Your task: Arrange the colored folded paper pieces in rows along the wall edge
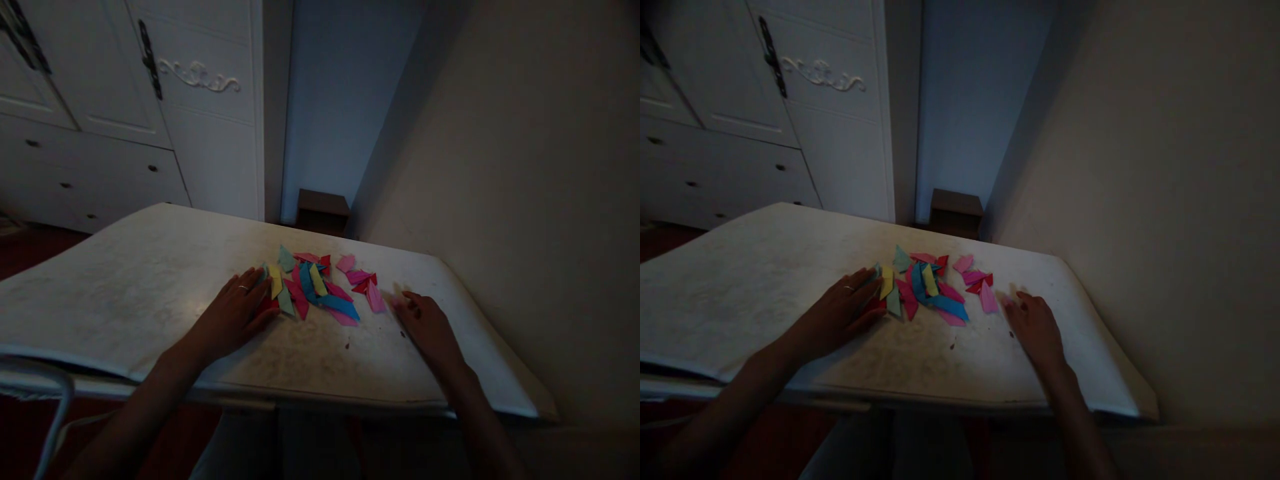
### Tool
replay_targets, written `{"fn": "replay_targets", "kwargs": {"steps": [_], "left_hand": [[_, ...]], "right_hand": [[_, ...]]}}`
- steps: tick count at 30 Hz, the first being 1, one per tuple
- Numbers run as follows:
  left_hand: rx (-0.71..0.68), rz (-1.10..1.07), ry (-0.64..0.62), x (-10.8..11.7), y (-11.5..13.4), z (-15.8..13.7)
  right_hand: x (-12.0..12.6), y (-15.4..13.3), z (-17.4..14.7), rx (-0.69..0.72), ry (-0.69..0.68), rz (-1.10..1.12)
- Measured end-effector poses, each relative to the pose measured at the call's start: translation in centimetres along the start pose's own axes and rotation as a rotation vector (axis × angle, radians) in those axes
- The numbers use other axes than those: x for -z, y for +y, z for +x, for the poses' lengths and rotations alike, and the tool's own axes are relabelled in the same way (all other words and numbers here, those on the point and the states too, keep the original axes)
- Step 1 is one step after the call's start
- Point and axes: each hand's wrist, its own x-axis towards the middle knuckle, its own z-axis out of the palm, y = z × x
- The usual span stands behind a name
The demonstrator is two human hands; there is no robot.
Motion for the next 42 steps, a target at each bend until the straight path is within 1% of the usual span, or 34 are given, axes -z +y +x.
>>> {"fn": "replay_targets", "kwargs": {"steps": [3,6,10,13,16,19,21,26,29,31,34,37,42], "left_hand": [[-0.013,-0.011,-0.001,-0.1,0.0,0.0],[-0.014,-0.02,0.002,-0.1,0.0,0.0],[-0.008,-0.007,-0.022,-0.1,0.1,-0.2],[-0.03,0.013,-0.03,0.0,0.5,-0.1],[-0.088,0.017,-0.07,0.3,0.9,0.4],[-0.139,0.002,-0.124,0.7,1.0,1.4],[-0.164,-0.021,-0.141,0.8,0.8,2.5],[-0.192,-0.129,-0.145,0.9,0.3,6.2],[-0.198,-0.153,-0.167,0.3,1.0,7.7],[-0.178,-0.144,-0.19,-0.3,1.4,8.2],[-0.149,-0.112,-0.218,-1.1,1.5,8.2],[-0.128,-0.079,-0.215,-1.0,0.6,7.7],[-0.072,-0.043,-0.192,0.1,-1.5,6.6]], "right_hand": [[-0.5,-0.4,-1.0,0.103,-0.016,0.136],[-1.1,-1.0,-0.7,0.163,-0.06,0.197],[-2.4,-1.4,0.5,0.233,-0.085,0.147],[-3.6,-1.9,1.2,0.299,-0.161,0.064],[-4.6,-2.8,2.0,0.373,-0.226,0.004],[-5.5,-3.9,2.9,0.477,-0.223,-0.005],[-5.9,-4.6,3.7,0.522,-0.22,0.019],[-7.0,-6.2,5.4,0.509,-0.292,0.114],[-7.6,-7.4,6.1,0.529,-0.31,0.136],[-8.2,-8.2,6.5,0.561,-0.315,0.113],[-9.2,-9.6,6.9,0.604,-0.348,0.049],[-10.2,-11.0,7.3,0.641,-0.358,0.013],[-11.4,-13.8,7.7,0.798,-0.312,0.115]]}}
